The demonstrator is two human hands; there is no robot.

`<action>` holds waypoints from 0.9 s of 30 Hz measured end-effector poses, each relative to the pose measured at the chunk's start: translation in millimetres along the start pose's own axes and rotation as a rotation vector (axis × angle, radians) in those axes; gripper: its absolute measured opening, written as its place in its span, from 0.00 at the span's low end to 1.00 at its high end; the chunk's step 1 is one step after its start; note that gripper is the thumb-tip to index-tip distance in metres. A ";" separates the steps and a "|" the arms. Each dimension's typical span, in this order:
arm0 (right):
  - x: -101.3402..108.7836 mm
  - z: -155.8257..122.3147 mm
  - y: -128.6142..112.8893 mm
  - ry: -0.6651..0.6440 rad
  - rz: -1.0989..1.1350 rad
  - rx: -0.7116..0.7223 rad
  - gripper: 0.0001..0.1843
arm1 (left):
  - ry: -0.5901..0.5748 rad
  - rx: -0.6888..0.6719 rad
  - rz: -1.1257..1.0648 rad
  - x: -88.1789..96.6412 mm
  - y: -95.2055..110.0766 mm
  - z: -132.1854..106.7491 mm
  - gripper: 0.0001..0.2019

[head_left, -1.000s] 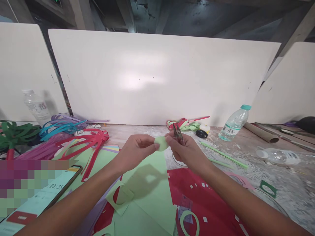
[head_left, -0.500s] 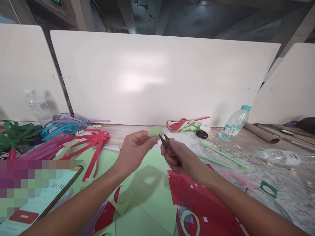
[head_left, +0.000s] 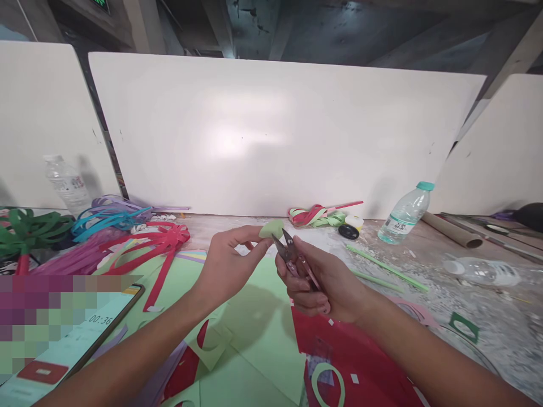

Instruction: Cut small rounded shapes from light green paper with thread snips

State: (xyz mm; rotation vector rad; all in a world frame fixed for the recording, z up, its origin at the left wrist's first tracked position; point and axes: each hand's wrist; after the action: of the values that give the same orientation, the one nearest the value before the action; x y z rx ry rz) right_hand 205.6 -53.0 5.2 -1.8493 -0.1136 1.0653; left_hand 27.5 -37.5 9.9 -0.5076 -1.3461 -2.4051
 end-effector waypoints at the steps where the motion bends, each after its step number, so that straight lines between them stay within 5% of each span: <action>1: -0.1 0.0 0.2 0.000 0.008 -0.003 0.26 | 0.001 -0.005 0.004 -0.3 -0.4 0.2 0.08; 18: -8.1 4.1 9.7 0.047 0.052 0.098 0.25 | 0.006 0.016 0.102 -0.6 -1.2 -0.5 0.09; 22: -6.9 5.7 10.1 0.108 -0.046 0.136 0.24 | -0.076 -0.017 0.187 4.2 3.0 1.2 0.10; 27: -2.3 5.8 8.3 0.157 -0.272 0.227 0.23 | -0.170 -0.090 0.021 8.1 5.4 3.1 0.12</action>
State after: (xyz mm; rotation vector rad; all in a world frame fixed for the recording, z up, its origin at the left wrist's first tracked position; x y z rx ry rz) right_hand 197.1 -54.6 -0.7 -1.6493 -0.1414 0.7120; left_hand 23.3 -38.4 19.2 -0.7619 -1.2963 -2.4612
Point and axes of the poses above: each hand's wrist, its own z-axis towards the middle knuckle, its own x-axis out of the back of the hand, y = z × x, and after that the axes turned 8 degrees about z, right-handed
